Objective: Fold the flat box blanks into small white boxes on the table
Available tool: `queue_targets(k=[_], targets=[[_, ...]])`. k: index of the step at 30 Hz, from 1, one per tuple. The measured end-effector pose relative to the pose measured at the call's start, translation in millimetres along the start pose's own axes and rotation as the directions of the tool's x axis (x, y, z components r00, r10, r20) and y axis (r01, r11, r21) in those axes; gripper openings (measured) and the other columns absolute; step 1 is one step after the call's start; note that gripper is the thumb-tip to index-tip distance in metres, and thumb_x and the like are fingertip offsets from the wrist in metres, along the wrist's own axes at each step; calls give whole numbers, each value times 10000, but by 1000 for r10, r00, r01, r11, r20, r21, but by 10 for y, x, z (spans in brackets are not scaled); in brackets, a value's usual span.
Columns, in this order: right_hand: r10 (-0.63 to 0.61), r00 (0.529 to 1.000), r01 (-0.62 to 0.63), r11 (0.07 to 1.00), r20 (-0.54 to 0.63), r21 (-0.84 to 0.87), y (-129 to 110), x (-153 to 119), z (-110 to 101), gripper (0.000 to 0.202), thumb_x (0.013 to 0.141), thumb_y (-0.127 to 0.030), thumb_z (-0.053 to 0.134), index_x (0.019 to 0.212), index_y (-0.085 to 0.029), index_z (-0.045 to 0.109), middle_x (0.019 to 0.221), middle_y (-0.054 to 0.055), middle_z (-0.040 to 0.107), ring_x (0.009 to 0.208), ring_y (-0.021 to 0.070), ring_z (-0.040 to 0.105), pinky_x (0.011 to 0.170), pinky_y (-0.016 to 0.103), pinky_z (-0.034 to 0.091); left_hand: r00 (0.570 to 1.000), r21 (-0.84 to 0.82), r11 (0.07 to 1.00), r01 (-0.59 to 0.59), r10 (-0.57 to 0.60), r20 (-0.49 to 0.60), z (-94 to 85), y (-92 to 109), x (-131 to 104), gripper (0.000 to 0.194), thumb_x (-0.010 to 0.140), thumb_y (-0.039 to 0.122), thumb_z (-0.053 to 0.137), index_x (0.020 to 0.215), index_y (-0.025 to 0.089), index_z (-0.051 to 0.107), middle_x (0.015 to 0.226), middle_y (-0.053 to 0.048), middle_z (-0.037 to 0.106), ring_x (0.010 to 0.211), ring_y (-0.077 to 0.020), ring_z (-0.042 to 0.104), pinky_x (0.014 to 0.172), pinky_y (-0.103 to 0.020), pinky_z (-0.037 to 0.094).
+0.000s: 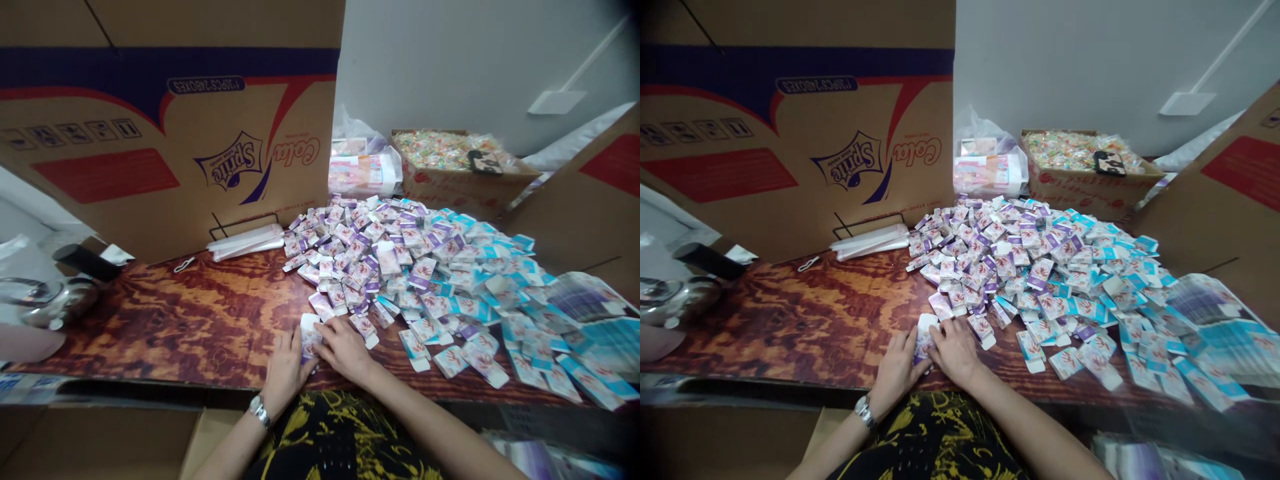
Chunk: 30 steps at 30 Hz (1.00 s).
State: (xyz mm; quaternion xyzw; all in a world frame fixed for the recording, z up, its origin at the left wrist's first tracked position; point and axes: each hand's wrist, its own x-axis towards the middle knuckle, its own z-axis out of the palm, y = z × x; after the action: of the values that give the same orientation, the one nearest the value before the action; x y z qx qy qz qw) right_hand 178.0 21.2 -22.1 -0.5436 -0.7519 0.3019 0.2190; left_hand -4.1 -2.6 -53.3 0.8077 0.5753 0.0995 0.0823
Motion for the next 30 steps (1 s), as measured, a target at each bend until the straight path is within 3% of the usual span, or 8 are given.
queue_targets(k=[2, 4, 12, 16, 20, 23, 26, 30], targets=[[-29, 999, 36, 966, 32, -257, -60, -12, 119, 306, 803, -304, 600, 1094, -208, 613, 1052, 113, 568, 993, 274, 509, 832, 402, 435, 1000, 21, 1000, 10, -10, 11, 21, 10, -1, 633, 804, 410, 584, 1305, 71, 395, 1127, -167, 537, 999, -281, 509, 791, -377, 491], [-22, 999, 29, 952, 24, -304, -96, -1, 175, 242, 797, -261, 604, 1029, -201, 630, 1051, 106, 552, 988, 259, 500, 821, 374, 441, 1000, 30, 999, 10, -10, -2, 13, 32, -5, 620, 800, 398, 586, 1297, 76, 402, 1128, -166, 536, 993, -282, 506, 784, -381, 493], [104, 970, -57, 976, -222, 208, -206, 60, 163, 104, 807, -228, 579, 734, -181, 636, 978, 77, 535, 974, 212, 539, 862, 330, 444, 994, -67, 998, -13, 6, -105, -181, 197, 27, 614, 740, 208, 569, 1290, 35, 355, 1140, -196, 549, 1033, -295, 524, 872, -422, 468], [4, 971, 73, 947, -238, 314, -312, 48, -31, 134, 839, -270, 557, 916, -206, 646, 1021, 71, 548, 984, 199, 556, 873, 328, 457, 987, -281, 960, 4, -49, -154, -347, 239, 132, 501, 757, 120, 498, 1246, 125, 391, 1055, -127, 620, 928, -227, 615, 796, -339, 509], [-207, 908, 266, 957, -363, 120, -323, -35, -198, 268, 852, -257, 547, 1115, -226, 591, 1168, 108, 502, 1096, 230, 495, 924, 377, 428, 971, -451, 888, 93, -182, -157, -488, 290, 189, 476, 804, 234, 534, 1247, 184, 369, 1009, -81, 651, 762, -192, 658, 678, -303, 530], [-226, 925, 275, 952, -305, 131, -313, -86, -252, 208, 878, -264, 513, 1051, -235, 626, 1212, 107, 496, 1099, 227, 503, 923, 382, 430, 964, -485, 874, 28, -152, -218, -522, 307, 183, 502, 805, 244, 549, 1260, 202, 342, 1078, -81, 631, 799, -182, 660, 689, -288, 529], [-154, 968, 214, 919, -196, 332, -338, -80, -315, 192, 899, -297, 487, 980, -240, 651, 1178, 77, 535, 1081, 199, 533, 926, 342, 431, 955, -446, 892, -77, -62, -289, -513, 291, 168, 389, 819, 245, 546, 1179, 205, 405, 1010, -60, 641, 764, -164, 656, 672, -269, 525], [40, 989, 57, 781, -141, 621, -393, 0, -398, 257, 918, -353, 443, 1068, -225, 608, 984, 39, 626, 927, 163, 590, 819, 290, 467, 946, -349, 923, -163, 46, -320, -512, 265, 166, 295, 851, 256, 517, 1131, 195, 447, 913, -48, 639, 734, -160, 646, 663, -266, 522]])
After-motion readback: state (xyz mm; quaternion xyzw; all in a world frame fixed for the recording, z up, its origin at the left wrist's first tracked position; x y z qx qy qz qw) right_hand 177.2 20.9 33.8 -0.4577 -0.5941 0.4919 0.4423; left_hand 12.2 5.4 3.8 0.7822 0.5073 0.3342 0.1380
